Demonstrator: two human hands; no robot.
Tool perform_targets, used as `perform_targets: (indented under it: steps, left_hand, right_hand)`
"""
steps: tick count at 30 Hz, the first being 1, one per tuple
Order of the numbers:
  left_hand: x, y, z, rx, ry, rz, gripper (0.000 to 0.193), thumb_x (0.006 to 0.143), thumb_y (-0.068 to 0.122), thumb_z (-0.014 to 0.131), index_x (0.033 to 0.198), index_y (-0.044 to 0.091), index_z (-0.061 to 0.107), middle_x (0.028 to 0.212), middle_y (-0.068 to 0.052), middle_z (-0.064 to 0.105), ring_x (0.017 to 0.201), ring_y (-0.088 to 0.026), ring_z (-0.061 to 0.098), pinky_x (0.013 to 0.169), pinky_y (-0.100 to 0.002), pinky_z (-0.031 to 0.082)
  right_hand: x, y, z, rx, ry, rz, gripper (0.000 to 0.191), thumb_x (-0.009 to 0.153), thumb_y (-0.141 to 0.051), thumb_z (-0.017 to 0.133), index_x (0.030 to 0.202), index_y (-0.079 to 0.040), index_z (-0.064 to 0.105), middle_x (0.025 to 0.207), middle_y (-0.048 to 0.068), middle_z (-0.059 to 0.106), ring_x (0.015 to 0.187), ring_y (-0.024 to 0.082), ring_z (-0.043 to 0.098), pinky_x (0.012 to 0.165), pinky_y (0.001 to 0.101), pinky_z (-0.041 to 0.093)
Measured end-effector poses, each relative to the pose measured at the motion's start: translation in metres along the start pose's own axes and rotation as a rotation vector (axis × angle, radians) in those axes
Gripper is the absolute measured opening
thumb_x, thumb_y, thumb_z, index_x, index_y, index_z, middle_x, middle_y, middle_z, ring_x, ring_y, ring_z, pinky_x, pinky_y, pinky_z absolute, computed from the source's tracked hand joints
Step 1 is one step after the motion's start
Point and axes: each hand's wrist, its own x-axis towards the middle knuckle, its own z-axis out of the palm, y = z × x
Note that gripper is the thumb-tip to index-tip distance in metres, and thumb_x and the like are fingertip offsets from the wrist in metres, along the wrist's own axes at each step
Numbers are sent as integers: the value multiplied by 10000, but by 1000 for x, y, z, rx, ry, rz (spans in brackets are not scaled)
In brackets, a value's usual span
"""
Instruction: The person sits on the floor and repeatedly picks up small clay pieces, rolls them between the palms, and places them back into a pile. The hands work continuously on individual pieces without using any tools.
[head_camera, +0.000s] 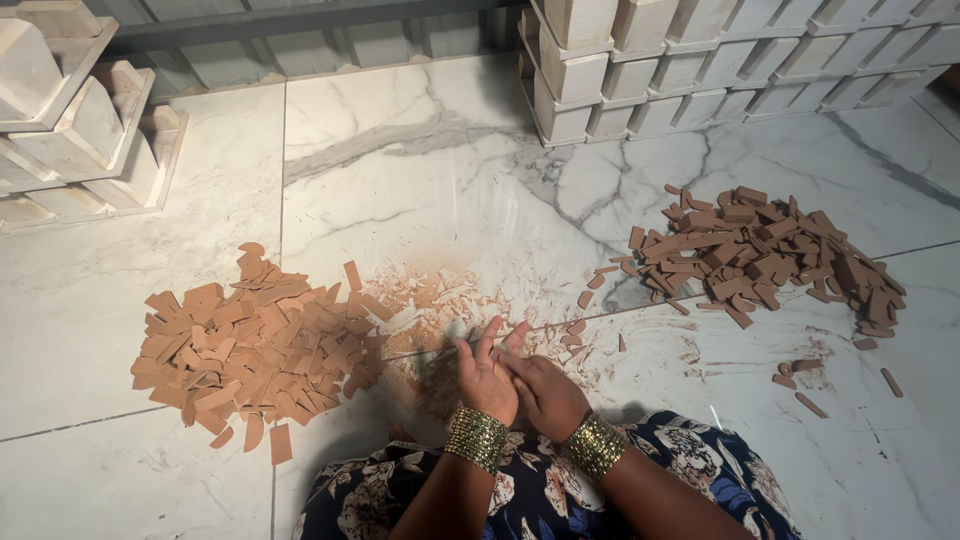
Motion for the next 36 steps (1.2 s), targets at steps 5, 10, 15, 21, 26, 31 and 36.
perform_targets:
  steps: [5,10,15,21,26,31,36]
  left_hand:
    - [2,4,-3,84,2,10,944,897,808,197,1578,180,374,1539,-211,508,1449,-290,403,1145,-394,303]
    - [5,4,-10,68,81,23,949,926,814,225,1615,179,375,1589,-244,504,1080,-271,310,1038,-346,317]
    - [6,-4,-10,-9,-12,-8,973,918,820,214,1586,129,362,1543,-256,494,1421,-316,452,1183,-438,313]
    - [7,10,-12,93,-8,49,983,877,840,195,1593,182,334,1574,-255,464,1472,-312,396,1198,-447,206]
    - [7,8,-9,-13,23,-16,992,901,829,207,1624,161,326,1601,-272,409,1496,-388,239,1241,-501,157]
    - [9,11,-13,22,-109,92,995,895,839,178,1606,151,282,1607,-313,376,1540,-385,303,1227,-468,158]
    - [10,13,-13,0,-49,42,984,893,820,187,1613,156,284,1617,-307,327,1547,-389,281,1256,-500,161]
  right_hand:
    - [-3,-7,4,-2,17,45,495,958,-113,555,1451,-154,566,1049,153,693,935,325,675,815,421,551]
    - [-7,-5,4,40,-107,81,431,973,-136,572,1397,-197,617,990,141,694,882,314,707,789,405,571]
    - [1,3,3,6,22,69,423,965,-116,586,1386,-153,606,1064,163,694,944,349,693,809,420,560]
    - [-14,-8,6,66,-106,10,392,969,-123,581,1356,-145,637,1027,142,711,926,321,708,805,407,573]
    - [-5,-8,2,-11,7,50,362,978,-116,573,1331,-131,649,1089,136,723,952,336,707,823,406,565]
    - [-13,-17,6,115,-37,-29,385,979,-114,556,1360,-100,612,1127,149,710,1008,321,711,862,401,572]
    - [-7,-16,4,5,-23,23,348,981,-127,566,1319,-114,647,1116,155,726,976,333,713,827,409,570]
